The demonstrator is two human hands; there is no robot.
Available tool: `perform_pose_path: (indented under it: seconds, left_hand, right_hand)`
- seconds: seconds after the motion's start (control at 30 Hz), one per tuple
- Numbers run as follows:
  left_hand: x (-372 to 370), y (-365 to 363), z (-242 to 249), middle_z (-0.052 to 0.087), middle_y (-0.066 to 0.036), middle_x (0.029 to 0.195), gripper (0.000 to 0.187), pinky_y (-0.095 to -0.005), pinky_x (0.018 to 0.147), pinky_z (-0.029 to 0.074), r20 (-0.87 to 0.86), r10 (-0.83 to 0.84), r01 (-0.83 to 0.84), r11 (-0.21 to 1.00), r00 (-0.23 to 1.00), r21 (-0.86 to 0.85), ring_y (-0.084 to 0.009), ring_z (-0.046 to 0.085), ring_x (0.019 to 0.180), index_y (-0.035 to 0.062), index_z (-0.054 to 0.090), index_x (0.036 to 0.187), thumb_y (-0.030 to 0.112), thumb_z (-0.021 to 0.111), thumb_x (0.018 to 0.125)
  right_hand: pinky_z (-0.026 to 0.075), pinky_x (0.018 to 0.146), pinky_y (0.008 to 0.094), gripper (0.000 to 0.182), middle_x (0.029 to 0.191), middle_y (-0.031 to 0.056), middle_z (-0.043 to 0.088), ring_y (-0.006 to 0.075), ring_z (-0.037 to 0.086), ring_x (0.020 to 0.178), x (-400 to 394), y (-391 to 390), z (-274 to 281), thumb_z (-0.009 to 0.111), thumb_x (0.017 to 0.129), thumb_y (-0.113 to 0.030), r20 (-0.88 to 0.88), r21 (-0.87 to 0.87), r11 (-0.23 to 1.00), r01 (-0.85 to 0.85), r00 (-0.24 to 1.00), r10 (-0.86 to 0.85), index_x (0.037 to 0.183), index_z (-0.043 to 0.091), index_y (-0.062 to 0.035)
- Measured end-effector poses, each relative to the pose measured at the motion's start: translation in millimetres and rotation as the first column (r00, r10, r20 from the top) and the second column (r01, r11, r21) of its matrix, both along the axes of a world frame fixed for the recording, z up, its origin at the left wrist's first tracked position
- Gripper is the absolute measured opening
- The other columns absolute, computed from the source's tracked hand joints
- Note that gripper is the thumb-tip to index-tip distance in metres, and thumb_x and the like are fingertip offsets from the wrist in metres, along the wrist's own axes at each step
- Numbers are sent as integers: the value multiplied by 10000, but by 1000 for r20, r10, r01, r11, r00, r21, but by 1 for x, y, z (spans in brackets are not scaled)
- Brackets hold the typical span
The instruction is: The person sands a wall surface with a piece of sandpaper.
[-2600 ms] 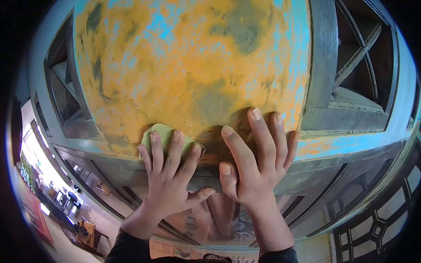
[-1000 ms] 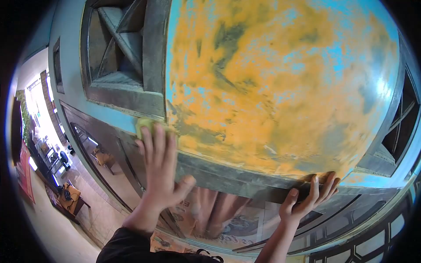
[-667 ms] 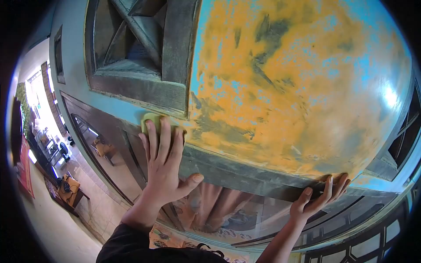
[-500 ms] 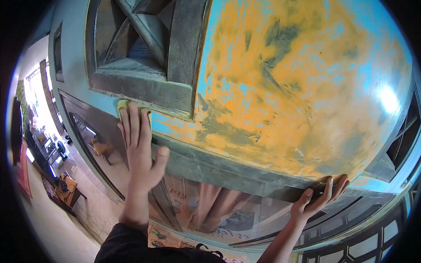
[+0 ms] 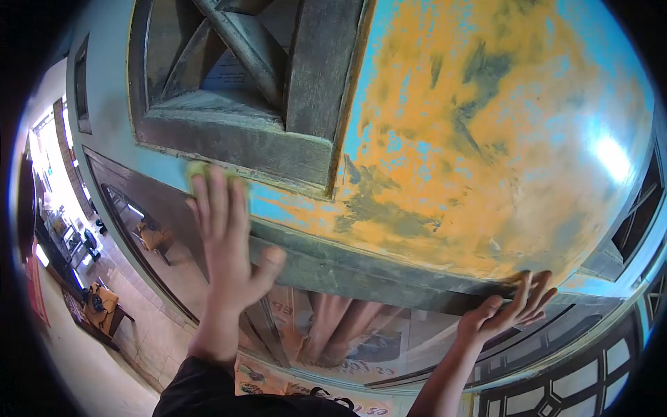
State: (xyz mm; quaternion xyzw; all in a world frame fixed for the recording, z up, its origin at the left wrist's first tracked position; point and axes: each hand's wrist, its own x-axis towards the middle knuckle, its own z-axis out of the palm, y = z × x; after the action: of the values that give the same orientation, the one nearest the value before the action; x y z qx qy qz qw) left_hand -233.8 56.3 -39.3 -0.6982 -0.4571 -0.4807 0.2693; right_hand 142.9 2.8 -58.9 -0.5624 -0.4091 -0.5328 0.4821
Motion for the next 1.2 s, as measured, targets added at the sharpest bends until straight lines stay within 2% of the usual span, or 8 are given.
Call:
perform_pose_path:
  seconds: [0.1, 0.23, 0.3, 0.5, 0.53, 0.63, 1.03, 1.2]
  left_hand:
    - [11, -5, -2, 134, -281, 1605, 892, -659, 1138, -10, 12, 4, -3, 999, 1000, -53, -495, 16, 1488, -3, 273, 1523, 635, 458, 927]
    - [13, -3, -12, 165, -296, 1591, 869, -669, 1131, -14, -182, -45, 51, 998, 982, 28, -540, 32, 1468, -22, 329, 1488, 634, 452, 931]
    - [1, 1, -7, 191, -304, 1579, 859, -689, 1118, -16, -65, -71, 72, 997, 995, 10, -555, 41, 1460, -29, 378, 1452, 649, 448, 928]
    - [7, 8, -23, 223, -305, 1568, 836, -682, 1122, -20, -177, -34, 54, 993, 984, 109, -551, 55, 1461, -21, 405, 1433, 643, 463, 927]
    - [0, 3, -17, 228, -307, 1565, 832, -672, 1129, -31, -129, -30, 30, 1000, 991, -8, -545, 59, 1463, -16, 407, 1435, 640, 469, 927]
    - [0, -2, -6, 227, -306, 1565, 823, -660, 1136, -35, -32, -67, 67, 998, 997, 3, -542, 63, 1464, -14, 418, 1430, 634, 474, 927]
    - [23, -9, -15, 208, -305, 1575, 828, -681, 1124, 4, -128, -80, 85, 996, 988, 31, -550, 70, 1461, -13, 405, 1454, 626, 476, 930]
    - [21, -19, 9, 198, -306, 1577, 827, -691, 1120, 3, -86, -75, 65, 992, 993, -104, -547, 62, 1463, -13, 396, 1457, 616, 490, 928]
  right_hand:
    - [74, 1163, 611, 535, 1527, 209, 387, 453, 229, 1461, -38, 9, 14, 353, 1022, -497, 135, -51, 978, -201, 969, 206, 1339, 564, -121]
    - [100, 1164, 603, 473, 1512, 224, 397, 477, 248, 1444, -87, 15, 23, 399, 1012, -464, 282, -157, 964, -215, 926, 252, 1303, 585, -140]
    - [132, 1161, 598, 491, 1505, 237, 398, 475, 272, 1435, -94, 19, 21, 388, 1023, -456, 302, -164, 970, -179, 927, 223, 1320, 566, -108]
    - [119, 1170, 592, 448, 1504, 240, 401, 464, 280, 1436, -92, 20, 16, 419, 1010, -423, 284, -156, 966, -206, 927, 243, 1297, 563, -111]
    - [117, 1171, 590, 445, 1503, 241, 402, 463, 281, 1437, -91, 20, 17, 420, 1010, -419, 289, -155, 966, -205, 926, 243, 1298, 561, -110]
    - [112, 1175, 583, 444, 1502, 243, 405, 460, 283, 1437, -91, 19, 17, 423, 1007, -414, 291, -159, 966, -203, 926, 242, 1297, 560, -108]
    - [49, 1188, 580, 398, 1507, 224, 398, 438, 217, 1466, -89, 20, 11, 464, 985, -417, 221, -159, 941, -298, 919, 328, 1278, 586, -177]
    - [43, 1187, 587, 399, 1512, 220, 388, 435, 203, 1471, -91, 18, 10, 470, 980, -418, 210, -172, 936, -307, 917, 339, 1275, 584, -176]
